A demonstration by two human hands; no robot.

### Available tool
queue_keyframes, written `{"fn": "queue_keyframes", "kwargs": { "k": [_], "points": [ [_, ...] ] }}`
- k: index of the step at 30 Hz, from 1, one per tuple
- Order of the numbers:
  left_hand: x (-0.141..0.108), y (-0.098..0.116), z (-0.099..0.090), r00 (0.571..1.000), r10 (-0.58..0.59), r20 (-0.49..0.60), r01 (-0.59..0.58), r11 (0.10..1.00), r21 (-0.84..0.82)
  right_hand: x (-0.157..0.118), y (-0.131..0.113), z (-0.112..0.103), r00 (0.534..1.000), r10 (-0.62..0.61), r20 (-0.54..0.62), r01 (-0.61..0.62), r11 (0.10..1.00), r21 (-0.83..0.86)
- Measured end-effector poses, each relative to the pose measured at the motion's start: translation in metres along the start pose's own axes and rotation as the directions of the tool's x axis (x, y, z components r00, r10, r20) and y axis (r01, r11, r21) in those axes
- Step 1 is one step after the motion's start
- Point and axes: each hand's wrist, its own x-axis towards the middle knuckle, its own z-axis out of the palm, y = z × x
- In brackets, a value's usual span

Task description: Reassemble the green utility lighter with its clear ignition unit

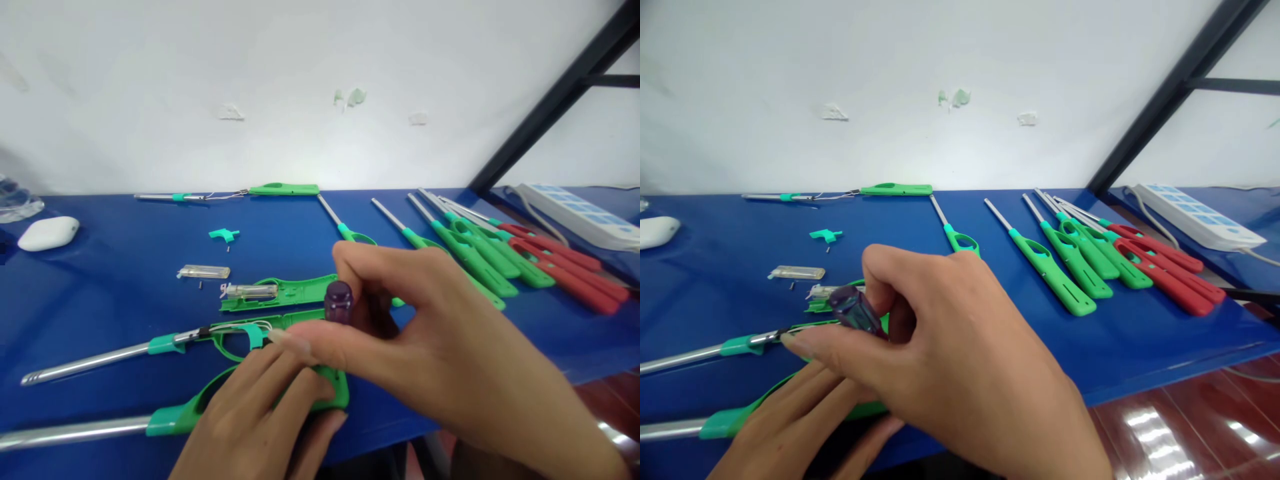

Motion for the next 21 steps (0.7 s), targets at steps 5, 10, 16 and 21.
{"fn": "queue_keyframes", "kwargs": {
  "k": [5, 10, 16, 21],
  "points": [
    [-0.0006, -0.0014, -0.0001, 1.0, 0.002, 0.0, -0.002, 1.0, -0.006, -0.0014, 0.0028, 0.001, 1.0, -0.005, -0.001, 0.005, 1.0, 0.008],
    [-0.0004, -0.0005, -0.0003, 1.0, -0.009, 0.015, 0.009, 1.0, -0.025, -0.003, 0.0041, 0.0031, 1.0, -0.011, -0.016, 0.011, 1.0, -0.014],
    [-0.0023, -0.0012, -0.0006, 1.0, -0.001, 0.018, 0.002, 1.0, -0.029, -0.0011, 0.0059, 0.0054, 0.998, -0.039, -0.052, 0.037, 0.999, -0.033],
    [0.0017, -0.0019, -0.0011, 1.0, -0.007, 0.026, 0.008, 0.999, -0.031, 0.0003, 0.0088, 0.0077, 0.997, -0.044, -0.066, 0.041, 0.998, -0.045]
  ]
}}
